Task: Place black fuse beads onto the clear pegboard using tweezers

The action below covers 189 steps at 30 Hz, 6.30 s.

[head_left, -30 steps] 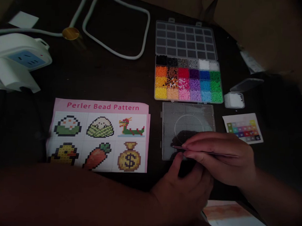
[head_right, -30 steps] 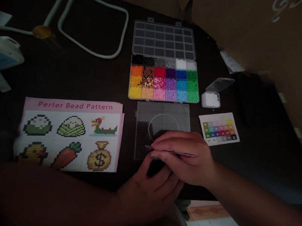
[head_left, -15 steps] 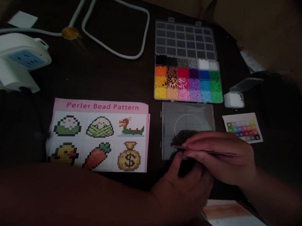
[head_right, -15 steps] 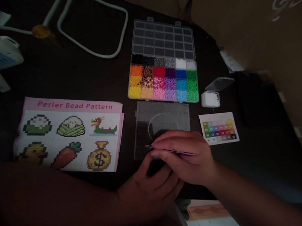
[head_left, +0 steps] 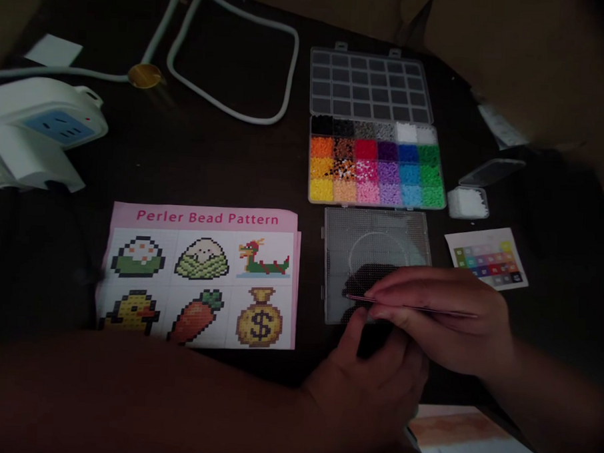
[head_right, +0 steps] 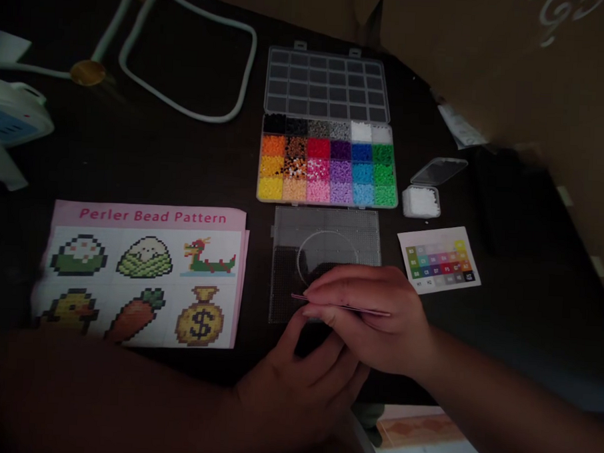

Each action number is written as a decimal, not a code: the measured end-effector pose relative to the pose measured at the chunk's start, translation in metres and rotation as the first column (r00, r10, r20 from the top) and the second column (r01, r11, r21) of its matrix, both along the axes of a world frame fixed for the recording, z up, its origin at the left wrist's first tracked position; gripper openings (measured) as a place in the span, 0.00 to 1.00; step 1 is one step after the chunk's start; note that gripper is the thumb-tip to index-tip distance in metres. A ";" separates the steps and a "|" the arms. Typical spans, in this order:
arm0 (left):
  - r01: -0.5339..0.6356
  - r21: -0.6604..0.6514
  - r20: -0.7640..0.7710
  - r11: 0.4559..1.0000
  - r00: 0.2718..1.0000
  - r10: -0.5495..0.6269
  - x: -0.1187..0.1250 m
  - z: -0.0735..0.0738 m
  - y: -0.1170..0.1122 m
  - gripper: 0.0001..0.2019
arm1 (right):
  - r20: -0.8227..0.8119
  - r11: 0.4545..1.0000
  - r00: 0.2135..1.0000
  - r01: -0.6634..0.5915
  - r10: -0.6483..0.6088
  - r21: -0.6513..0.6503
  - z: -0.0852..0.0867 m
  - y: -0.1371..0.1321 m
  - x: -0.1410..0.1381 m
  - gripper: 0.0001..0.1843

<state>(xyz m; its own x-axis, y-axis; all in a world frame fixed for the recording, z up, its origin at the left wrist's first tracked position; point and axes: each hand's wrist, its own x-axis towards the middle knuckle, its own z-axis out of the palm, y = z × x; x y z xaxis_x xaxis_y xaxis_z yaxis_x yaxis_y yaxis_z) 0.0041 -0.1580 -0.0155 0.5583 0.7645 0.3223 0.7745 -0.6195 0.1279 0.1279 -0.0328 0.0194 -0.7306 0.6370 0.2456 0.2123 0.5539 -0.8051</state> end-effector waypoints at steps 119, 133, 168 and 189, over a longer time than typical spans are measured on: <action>0.041 0.243 -0.013 0.969 0.999 -0.039 -0.011 -0.024 0.014 0.14 | -0.153 0.764 0.753 0.605 -0.640 -0.222 -0.023 0.073 0.012 0.02; 0.046 0.236 -0.013 0.971 0.999 -0.044 -0.011 -0.024 0.014 0.14 | -0.127 0.766 0.760 0.604 -0.637 -0.221 -0.026 0.073 0.014 0.03; 0.033 0.233 -0.016 0.972 0.999 -0.030 -0.011 -0.022 0.014 0.15 | -0.160 0.753 0.740 0.612 -0.653 -0.243 -0.023 0.074 0.011 0.04; 0.043 0.225 -0.007 0.973 0.999 -0.043 -0.011 -0.022 0.014 0.14 | -0.135 0.754 0.749 0.609 -0.649 -0.247 -0.022 0.074 0.009 0.02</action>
